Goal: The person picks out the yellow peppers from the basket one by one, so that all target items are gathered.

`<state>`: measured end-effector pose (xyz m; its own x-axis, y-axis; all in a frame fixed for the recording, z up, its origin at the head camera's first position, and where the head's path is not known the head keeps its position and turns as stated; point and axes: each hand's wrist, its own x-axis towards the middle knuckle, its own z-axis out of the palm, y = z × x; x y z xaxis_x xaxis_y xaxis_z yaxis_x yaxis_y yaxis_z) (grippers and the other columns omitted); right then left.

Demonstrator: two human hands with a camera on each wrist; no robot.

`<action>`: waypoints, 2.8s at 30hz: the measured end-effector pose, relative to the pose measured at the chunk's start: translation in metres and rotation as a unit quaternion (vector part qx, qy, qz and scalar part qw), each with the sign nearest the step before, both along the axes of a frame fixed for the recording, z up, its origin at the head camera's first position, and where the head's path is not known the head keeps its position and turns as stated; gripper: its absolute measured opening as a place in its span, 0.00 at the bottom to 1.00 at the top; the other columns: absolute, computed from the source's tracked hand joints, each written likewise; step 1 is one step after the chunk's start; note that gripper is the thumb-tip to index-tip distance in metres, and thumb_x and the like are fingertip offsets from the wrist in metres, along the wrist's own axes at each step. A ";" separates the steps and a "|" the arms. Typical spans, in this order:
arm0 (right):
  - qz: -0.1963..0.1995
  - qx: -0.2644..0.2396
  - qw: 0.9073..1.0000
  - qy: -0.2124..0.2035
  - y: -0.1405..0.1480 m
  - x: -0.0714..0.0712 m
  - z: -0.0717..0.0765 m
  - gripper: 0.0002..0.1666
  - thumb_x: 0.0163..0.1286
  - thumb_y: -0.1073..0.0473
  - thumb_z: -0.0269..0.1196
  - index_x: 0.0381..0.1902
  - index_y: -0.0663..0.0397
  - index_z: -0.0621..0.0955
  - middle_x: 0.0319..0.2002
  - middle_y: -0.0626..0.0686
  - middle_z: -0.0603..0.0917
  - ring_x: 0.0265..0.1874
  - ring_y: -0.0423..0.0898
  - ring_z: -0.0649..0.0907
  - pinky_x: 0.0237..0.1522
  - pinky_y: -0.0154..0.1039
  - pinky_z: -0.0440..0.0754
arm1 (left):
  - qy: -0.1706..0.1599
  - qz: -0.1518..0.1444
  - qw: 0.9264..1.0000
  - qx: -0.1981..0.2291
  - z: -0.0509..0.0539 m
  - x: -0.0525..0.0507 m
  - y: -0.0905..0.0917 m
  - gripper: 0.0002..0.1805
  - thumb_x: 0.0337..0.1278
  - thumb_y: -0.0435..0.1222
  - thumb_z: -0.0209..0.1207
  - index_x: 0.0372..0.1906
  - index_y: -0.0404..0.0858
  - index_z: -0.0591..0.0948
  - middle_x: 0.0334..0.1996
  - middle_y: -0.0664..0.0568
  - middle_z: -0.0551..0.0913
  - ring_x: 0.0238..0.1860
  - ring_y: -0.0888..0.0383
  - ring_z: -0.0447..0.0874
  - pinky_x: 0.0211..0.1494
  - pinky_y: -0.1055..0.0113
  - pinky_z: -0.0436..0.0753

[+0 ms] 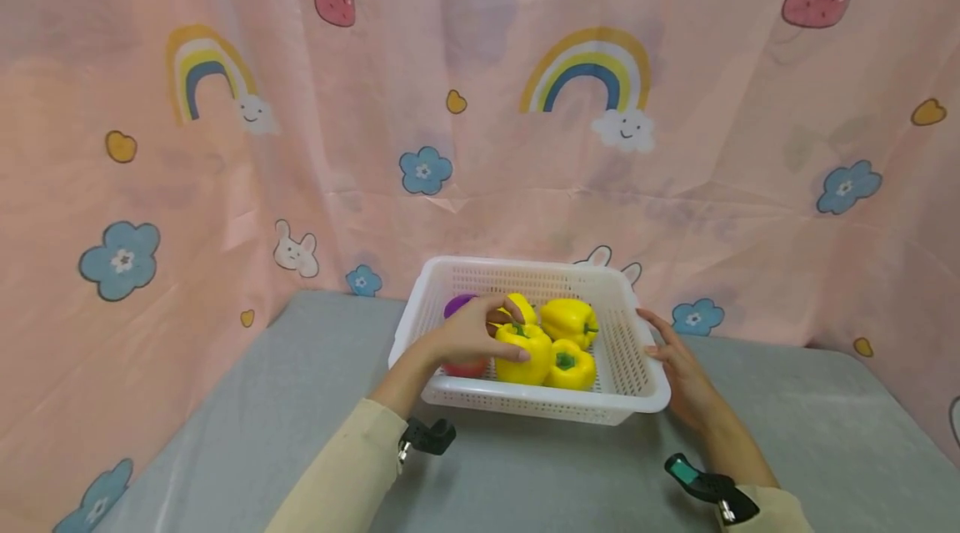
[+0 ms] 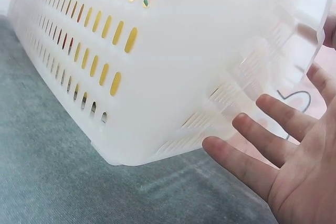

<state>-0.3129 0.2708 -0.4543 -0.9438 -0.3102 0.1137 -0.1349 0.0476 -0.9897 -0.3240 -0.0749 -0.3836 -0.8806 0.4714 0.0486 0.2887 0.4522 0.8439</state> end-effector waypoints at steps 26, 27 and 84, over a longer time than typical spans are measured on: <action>0.010 -0.013 1.000 0.022 0.005 -0.002 0.001 0.32 0.80 0.55 0.43 0.78 0.33 0.51 0.62 0.34 0.73 0.49 0.39 0.85 0.47 0.41 0.89 | 0.106 0.071 0.979 0.161 0.021 0.010 -0.055 0.27 0.54 0.37 0.71 0.59 0.39 0.76 0.56 0.41 0.83 0.54 0.49 0.85 0.60 0.61 0.85; 0.013 -0.015 1.000 0.023 0.005 -0.002 0.001 0.32 0.80 0.55 0.43 0.78 0.34 0.51 0.62 0.35 0.73 0.49 0.40 0.85 0.48 0.42 0.89 | 0.109 0.075 0.978 0.164 0.021 0.010 -0.059 0.27 0.54 0.36 0.70 0.59 0.39 0.75 0.56 0.40 0.83 0.54 0.48 0.85 0.60 0.61 0.85; 0.035 -0.037 0.999 0.019 0.006 -0.003 0.001 0.30 0.80 0.57 0.41 0.76 0.32 0.53 0.58 0.40 0.81 0.49 0.43 0.87 0.46 0.43 0.90 | 0.125 0.259 0.940 0.182 -0.011 -0.007 -0.148 0.28 0.70 0.41 0.60 0.69 0.35 0.73 0.69 0.38 0.74 0.56 0.64 0.84 0.48 0.80 0.84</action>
